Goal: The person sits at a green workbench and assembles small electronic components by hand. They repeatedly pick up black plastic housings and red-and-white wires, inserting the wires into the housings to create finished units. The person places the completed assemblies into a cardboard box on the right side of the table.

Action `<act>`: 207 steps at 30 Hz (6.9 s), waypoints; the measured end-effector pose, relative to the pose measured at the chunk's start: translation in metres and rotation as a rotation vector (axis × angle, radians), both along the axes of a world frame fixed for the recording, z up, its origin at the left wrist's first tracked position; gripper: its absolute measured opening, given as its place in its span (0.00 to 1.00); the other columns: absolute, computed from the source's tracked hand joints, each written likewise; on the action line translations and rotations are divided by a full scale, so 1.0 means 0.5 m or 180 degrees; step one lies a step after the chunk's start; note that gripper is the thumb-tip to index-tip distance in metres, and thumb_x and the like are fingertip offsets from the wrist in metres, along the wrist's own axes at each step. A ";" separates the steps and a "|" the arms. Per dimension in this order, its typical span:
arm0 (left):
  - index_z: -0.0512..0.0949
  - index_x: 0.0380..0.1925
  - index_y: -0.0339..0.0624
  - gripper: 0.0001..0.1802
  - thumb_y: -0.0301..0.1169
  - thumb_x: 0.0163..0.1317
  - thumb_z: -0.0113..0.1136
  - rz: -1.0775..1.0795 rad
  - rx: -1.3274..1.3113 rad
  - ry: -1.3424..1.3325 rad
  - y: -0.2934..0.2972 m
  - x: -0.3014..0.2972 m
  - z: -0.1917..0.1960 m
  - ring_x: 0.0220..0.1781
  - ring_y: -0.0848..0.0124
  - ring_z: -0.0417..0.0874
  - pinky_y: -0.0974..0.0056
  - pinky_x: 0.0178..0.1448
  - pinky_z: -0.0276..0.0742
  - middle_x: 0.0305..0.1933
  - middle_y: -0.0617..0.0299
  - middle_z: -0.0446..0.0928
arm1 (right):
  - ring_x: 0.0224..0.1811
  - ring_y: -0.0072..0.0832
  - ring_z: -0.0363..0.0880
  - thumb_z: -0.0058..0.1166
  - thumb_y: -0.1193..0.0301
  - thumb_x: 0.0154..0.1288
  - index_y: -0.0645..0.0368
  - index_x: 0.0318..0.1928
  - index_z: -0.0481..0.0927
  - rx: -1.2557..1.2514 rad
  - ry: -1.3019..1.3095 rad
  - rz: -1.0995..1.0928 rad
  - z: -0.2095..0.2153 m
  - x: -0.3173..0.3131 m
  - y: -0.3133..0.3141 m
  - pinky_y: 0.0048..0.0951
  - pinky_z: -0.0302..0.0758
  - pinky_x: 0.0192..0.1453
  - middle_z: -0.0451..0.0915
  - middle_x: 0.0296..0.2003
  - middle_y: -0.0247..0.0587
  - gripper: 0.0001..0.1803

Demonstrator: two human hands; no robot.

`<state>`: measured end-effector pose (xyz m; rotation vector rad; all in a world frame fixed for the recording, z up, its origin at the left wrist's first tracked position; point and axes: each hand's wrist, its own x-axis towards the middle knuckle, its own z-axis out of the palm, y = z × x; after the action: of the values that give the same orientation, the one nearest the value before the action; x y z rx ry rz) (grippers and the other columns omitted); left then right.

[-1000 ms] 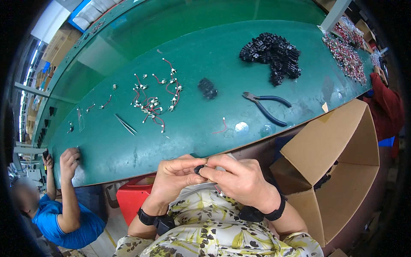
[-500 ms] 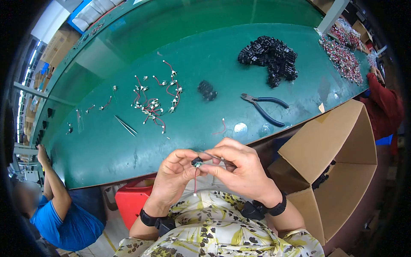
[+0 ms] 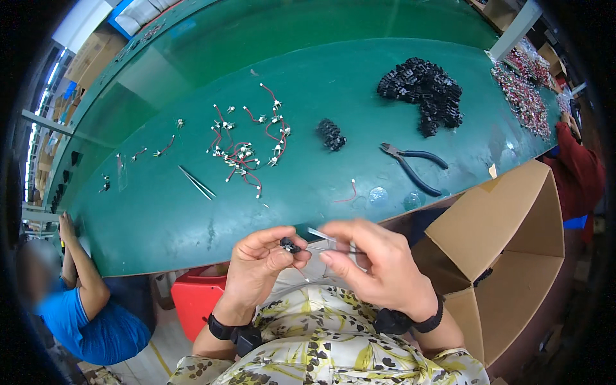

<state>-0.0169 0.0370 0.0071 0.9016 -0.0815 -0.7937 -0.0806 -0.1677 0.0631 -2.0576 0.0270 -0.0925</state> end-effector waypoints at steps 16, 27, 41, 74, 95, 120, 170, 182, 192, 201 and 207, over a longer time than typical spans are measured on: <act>0.78 0.50 0.34 0.19 0.26 0.59 0.67 0.0180 0.0044 -0.0717 -0.021 -0.007 -0.004 0.38 0.64 0.84 0.62 0.43 0.85 0.43 0.52 0.79 | 0.18 0.25 0.75 0.63 0.78 0.49 0.57 0.41 0.84 -0.1333 -0.0958 0.0205 -0.015 -0.005 0.012 0.28 0.70 0.20 0.72 0.20 0.32 0.14; 0.79 0.46 0.32 0.15 0.27 0.62 0.64 0.0405 0.0193 -0.1136 -0.037 -0.011 0.003 0.35 0.66 0.84 0.64 0.40 0.83 0.40 0.54 0.78 | 0.16 0.27 0.73 0.63 0.79 0.53 0.61 0.43 0.83 -0.0956 -0.1014 -0.0148 -0.045 -0.017 0.033 0.29 0.68 0.19 0.72 0.19 0.34 0.14; 0.76 0.49 0.32 0.17 0.17 0.59 0.63 0.0774 0.0359 -0.1182 -0.034 -0.006 0.015 0.39 0.67 0.84 0.64 0.43 0.84 0.43 0.53 0.78 | 0.22 0.35 0.80 0.61 0.74 0.62 0.61 0.41 0.81 -0.0442 -0.0542 0.0099 -0.021 0.015 0.022 0.30 0.75 0.25 0.81 0.26 0.43 0.08; 0.76 0.54 0.34 0.21 0.16 0.60 0.63 0.0613 0.0855 -0.1557 -0.004 0.003 -0.005 0.46 0.71 0.81 0.67 0.51 0.81 0.47 0.57 0.76 | 0.26 0.36 0.80 0.57 0.69 0.66 0.62 0.44 0.78 -0.0057 -0.0068 0.0235 -0.039 0.028 0.018 0.33 0.75 0.31 0.80 0.30 0.45 0.10; 0.82 0.46 0.33 0.17 0.16 0.55 0.68 0.0621 0.1690 -0.2146 -0.013 0.001 0.016 0.39 0.76 0.80 0.73 0.43 0.79 0.41 0.61 0.77 | 0.25 0.38 0.81 0.59 0.72 0.63 0.60 0.38 0.79 -0.0783 -0.0325 0.0034 -0.050 0.034 0.045 0.33 0.76 0.27 0.81 0.29 0.43 0.06; 0.78 0.50 0.33 0.21 0.15 0.54 0.67 0.0859 0.0667 -0.1778 -0.006 -0.011 0.022 0.52 0.67 0.80 0.66 0.55 0.83 0.50 0.55 0.75 | 0.26 0.09 0.66 0.63 0.77 0.62 0.65 0.43 0.83 0.1786 -0.0015 -0.0103 -0.060 0.029 0.059 0.15 0.61 0.27 0.78 0.29 0.29 0.10; 0.80 0.43 0.31 0.08 0.18 0.63 0.60 0.1015 0.1397 -0.2026 -0.002 -0.005 0.015 0.44 0.75 0.76 0.72 0.47 0.75 0.45 0.59 0.75 | 0.20 0.34 0.79 0.62 0.67 0.57 0.52 0.37 0.83 -0.1292 -0.0933 0.0639 -0.027 0.091 0.039 0.33 0.74 0.22 0.76 0.19 0.33 0.07; 0.73 0.60 0.43 0.29 0.25 0.56 0.67 0.3360 0.5137 -0.3549 0.393 0.158 0.022 0.57 0.62 0.74 0.61 0.60 0.69 0.55 0.56 0.74 | 0.32 0.36 0.80 0.71 0.61 0.49 0.55 0.46 0.78 -0.1791 -0.0673 -0.0858 -0.039 0.183 -0.055 0.38 0.77 0.34 0.78 0.37 0.37 0.25; 0.74 0.58 0.38 0.27 0.18 0.57 0.66 0.0749 0.1418 -0.2243 -0.021 0.087 0.072 0.62 0.67 0.74 0.63 0.63 0.75 0.58 0.57 0.74 | 0.39 0.25 0.80 0.67 0.72 0.57 0.62 0.48 0.79 0.0091 -0.0156 -0.0320 -0.039 0.169 -0.081 0.29 0.79 0.41 0.80 0.38 0.37 0.18; 0.73 0.55 0.32 0.20 0.20 0.63 0.62 0.0045 -0.0039 -0.0747 -0.118 0.094 0.039 0.53 0.72 0.79 0.67 0.57 0.78 0.53 0.57 0.77 | 0.46 0.20 0.75 0.68 0.77 0.56 0.65 0.53 0.79 0.1777 -0.0041 0.0097 -0.042 0.093 -0.079 0.19 0.75 0.44 0.76 0.46 0.36 0.23; 0.73 0.54 0.33 0.18 0.23 0.65 0.60 -0.0167 0.0030 -0.0321 -0.139 0.095 0.043 0.51 0.73 0.80 0.67 0.57 0.78 0.51 0.57 0.79 | 0.25 0.08 0.64 0.72 0.72 0.51 0.62 0.48 0.82 0.0681 -0.0502 -0.0074 -0.042 0.091 -0.098 0.14 0.58 0.23 0.76 0.37 0.28 0.22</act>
<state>0.0305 -0.0326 0.0287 0.9515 -0.1906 -0.7976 -0.0350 -0.2170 0.0421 -1.8313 -0.0355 -0.2555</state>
